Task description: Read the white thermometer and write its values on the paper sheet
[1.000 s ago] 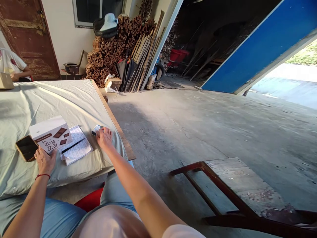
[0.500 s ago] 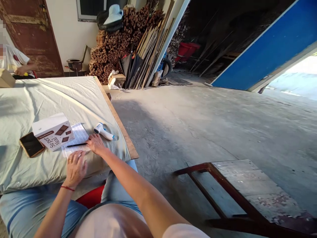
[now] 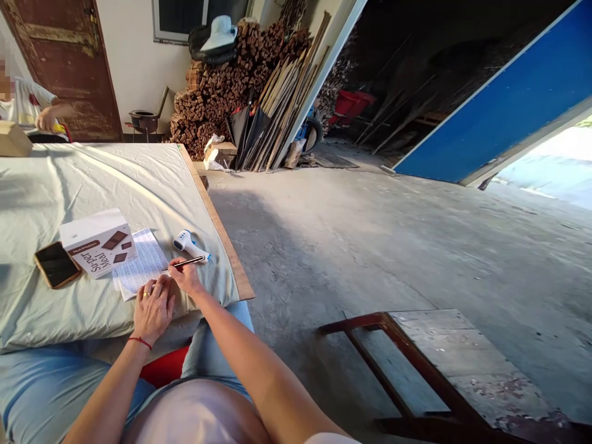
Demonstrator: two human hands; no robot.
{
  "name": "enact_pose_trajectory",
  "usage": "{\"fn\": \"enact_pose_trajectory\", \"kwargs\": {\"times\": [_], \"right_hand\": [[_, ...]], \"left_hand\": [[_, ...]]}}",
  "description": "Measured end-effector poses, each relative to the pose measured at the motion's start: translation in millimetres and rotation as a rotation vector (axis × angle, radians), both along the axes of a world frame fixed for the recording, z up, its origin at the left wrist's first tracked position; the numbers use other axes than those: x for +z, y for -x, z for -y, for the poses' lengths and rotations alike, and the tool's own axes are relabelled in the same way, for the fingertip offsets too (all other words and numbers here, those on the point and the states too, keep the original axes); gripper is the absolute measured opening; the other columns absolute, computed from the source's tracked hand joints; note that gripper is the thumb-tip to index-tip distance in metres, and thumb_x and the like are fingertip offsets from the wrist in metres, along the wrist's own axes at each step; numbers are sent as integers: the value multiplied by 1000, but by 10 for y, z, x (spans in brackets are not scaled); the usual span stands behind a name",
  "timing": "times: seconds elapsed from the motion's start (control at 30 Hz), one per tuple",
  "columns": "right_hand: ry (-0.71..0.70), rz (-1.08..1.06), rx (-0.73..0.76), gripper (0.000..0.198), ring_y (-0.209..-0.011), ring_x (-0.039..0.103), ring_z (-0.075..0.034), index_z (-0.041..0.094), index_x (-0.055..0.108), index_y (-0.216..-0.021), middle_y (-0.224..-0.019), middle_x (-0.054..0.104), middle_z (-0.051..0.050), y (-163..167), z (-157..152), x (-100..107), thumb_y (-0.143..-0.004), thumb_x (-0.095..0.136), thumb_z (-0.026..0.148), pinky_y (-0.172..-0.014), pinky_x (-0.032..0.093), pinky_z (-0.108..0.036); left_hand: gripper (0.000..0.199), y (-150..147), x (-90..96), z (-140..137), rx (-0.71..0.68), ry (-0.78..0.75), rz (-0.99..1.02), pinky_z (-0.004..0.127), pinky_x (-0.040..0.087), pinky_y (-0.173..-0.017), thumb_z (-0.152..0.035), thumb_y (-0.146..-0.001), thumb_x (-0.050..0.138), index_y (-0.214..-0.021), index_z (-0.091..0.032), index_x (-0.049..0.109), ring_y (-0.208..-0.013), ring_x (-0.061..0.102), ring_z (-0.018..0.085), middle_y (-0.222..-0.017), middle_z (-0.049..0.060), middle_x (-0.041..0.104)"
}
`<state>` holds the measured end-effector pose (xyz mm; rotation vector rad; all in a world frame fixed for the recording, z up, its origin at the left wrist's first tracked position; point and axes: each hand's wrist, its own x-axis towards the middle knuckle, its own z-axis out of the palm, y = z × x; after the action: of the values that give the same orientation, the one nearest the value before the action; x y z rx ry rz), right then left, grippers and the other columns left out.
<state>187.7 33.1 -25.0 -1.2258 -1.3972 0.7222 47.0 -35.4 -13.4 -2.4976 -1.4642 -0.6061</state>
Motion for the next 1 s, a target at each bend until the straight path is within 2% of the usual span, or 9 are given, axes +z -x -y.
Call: {"fn": "enact_pose_trajectory", "kwargs": {"times": [0.33, 0.6, 1.0], "right_hand": [[23, 103, 24, 10, -70, 66, -16, 24, 63, -73, -71, 69, 0, -21, 34, 40, -80, 56, 21, -70, 52, -25], [29, 184, 50, 9, -70, 68, -15, 23, 65, -78, -73, 71, 0, -14, 41, 23, -82, 57, 20, -70, 52, -22], [67, 165, 36, 10, -69, 66, -16, 24, 65, -76, -71, 71, 0, -11, 70, 82, -81, 57, 22, -70, 53, -26]], "left_hand": [[42, 0, -7, 1, -1, 8, 26, 48, 40, -99, -31, -94, 42, -131, -20, 59, -120, 53, 31, -130, 11, 64], [43, -4, -3, 10, 7, 12, 21, 48, 40, -100, -30, -93, 43, -132, -19, 59, -119, 53, 31, -131, 12, 63], [42, -10, 15, 17, 3, 15, 23, 48, 41, -99, -30, -93, 43, -130, -19, 59, -119, 53, 31, -131, 11, 63]]}}
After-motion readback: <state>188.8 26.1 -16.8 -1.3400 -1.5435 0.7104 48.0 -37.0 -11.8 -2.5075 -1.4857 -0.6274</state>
